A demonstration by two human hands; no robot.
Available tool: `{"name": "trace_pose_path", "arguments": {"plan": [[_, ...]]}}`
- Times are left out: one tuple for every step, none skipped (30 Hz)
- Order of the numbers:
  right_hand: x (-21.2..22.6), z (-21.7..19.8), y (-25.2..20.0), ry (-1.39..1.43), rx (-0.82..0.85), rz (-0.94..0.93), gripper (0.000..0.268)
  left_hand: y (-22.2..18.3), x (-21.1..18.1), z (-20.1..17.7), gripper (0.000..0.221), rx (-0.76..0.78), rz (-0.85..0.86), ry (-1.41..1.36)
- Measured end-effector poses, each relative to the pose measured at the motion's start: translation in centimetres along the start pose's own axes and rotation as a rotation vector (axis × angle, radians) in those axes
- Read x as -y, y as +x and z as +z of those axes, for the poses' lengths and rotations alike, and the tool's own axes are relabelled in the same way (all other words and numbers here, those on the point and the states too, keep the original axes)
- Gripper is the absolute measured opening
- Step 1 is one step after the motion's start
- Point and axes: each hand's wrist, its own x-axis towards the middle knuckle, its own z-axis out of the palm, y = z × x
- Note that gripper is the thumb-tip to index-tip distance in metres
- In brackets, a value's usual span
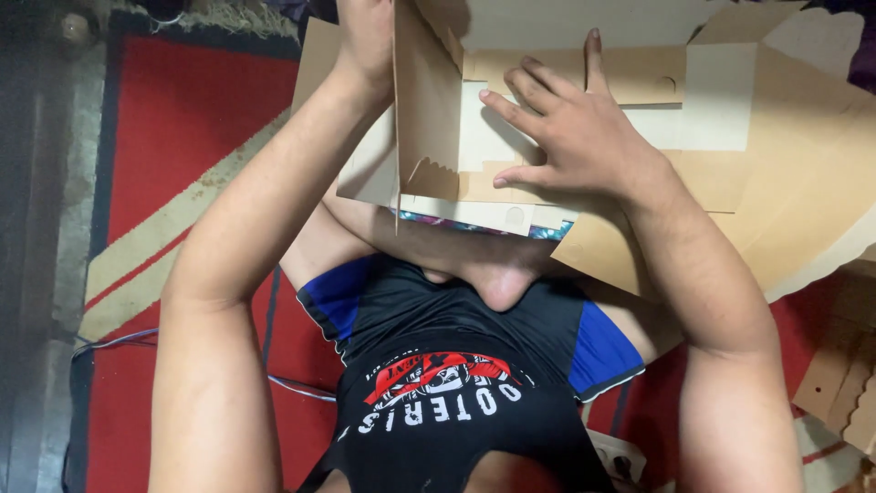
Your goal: The person is folding flat cardboard sheets into boxes while sitting on the floor.
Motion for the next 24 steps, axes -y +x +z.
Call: {"name": "trace_pose_path", "arguments": {"plan": [[0.1, 0.0, 0.1, -0.021, -0.006, -0.001, 0.097, 0.2, -0.3, -0.1, 0.023, -0.003, 0.015, 0.010], [0.1, -0.1, 0.2, -0.041, -0.012, -0.001, 0.098, 0.3, -0.6, -0.3, 0.024, -0.006, 0.030, 0.019], [0.0, 0.0, 0.1, -0.049, -0.018, -0.007, 0.098, 0.0, -0.6, -1.1, 0.025, -0.008, 0.046, 0.031], [-0.1, 0.2, 0.1, -0.062, -0.023, -0.011, 0.099, 0.1, -1.0, -1.3, 0.026, -0.011, 0.063, 0.043], [-0.2, 0.4, 0.0, -0.074, -0.028, -0.015, 0.100, 1.0, -1.5, -0.5, 0.026, -0.012, 0.078, 0.055], [-0.3, 0.3, 0.1, -0.080, -0.035, -0.020, 0.100, 0.5, -2.3, -0.6, 0.026, -0.015, 0.088, 0.059], [-0.2, 0.2, 0.1, -0.079, -0.036, -0.020, 0.099, -0.2, -3.1, -0.7, 0.037, 0.005, 0.029, -0.174], [-0.1, 0.2, 0.2, -0.077, -0.037, -0.021, 0.099, -0.8, -3.9, -0.7, 0.052, 0.027, -0.029, -0.407], [-0.1, 0.3, 0.1, -0.078, -0.041, -0.023, 0.099, -1.7, -4.7, -0.9, 0.052, 0.028, -0.027, -0.403], [-0.1, 0.4, 0.1, -0.079, -0.051, -0.022, 0.100, -2.5, -5.4, -1.0, 0.059, 0.035, -0.020, -0.347], [-0.2, 0.6, 0.0, -0.081, -0.062, -0.020, 0.100, -3.3, -6.1, -1.2, 0.069, 0.044, -0.014, -0.291], [-0.2, 0.5, 0.0, -0.080, -0.067, -0.020, 0.100, -4.1, -6.9, -1.3, 0.069, 0.046, -0.012, -0.289], [-0.2, 0.5, 0.0, -0.074, -0.056, -0.012, 0.100, -5.0, -7.6, -1.4, 0.074, 0.091, 0.013, -0.273], [-0.1, 0.4, 0.0, -0.067, -0.046, -0.005, 0.100, -5.8, -8.3, -1.5, 0.079, 0.136, 0.039, -0.256], [-0.2, 0.5, 0.0, -0.067, -0.046, -0.003, 0.100, -6.5, -8.4, -1.6, 0.079, 0.137, 0.038, -0.258], [-0.2, 0.6, 0.1, -0.069, -0.040, -0.003, 0.100, -7.3, -8.5, -1.7, 0.075, 0.136, 0.069, -0.273], [-0.3, 0.7, 0.1, -0.071, -0.031, -0.004, 0.101, -8.1, -8.6, -1.7, 0.070, 0.131, 0.098, -0.289], [-0.4, 0.8, 0.0, -0.072, -0.027, -0.005, 0.101, -8.2, -8.6, -2.1, 0.070, 0.128, 0.097, -0.291], [-0.4, 0.8, 0.1, -0.066, -0.034, -0.008, 0.101, -8.5, -8.6, -2.6, 0.066, 0.127, 0.126, -0.185], [-0.4, 0.9, 0.1, -0.059, -0.041, -0.011, 0.101, -8.8, -8.6, -3.0, 0.061, 0.126, 0.153, -0.078], [-0.3, 0.6, 0.2, -0.060, -0.039, -0.018, 0.101, -8.9, -8.6, -3.2, 0.061, 0.119, 0.153, -0.075], [-0.1, 0.4, 0.3, -0.053, -0.033, -0.006, 0.100, -9.0, -8.6, -3.3, 0.058, 0.116, 0.143, -0.028], [0.1, 0.2, 0.3, -0.045, -0.027, 0.007, 0.099, -9.1, -8.6, -3.4, 0.055, 0.115, 0.131, 0.019], [0.1, 0.2, 0.3, -0.045, -0.025, 0.002, 0.099, -9.2, -8.7, -3.3, 0.055, 0.109, 0.130, 0.022]]}}
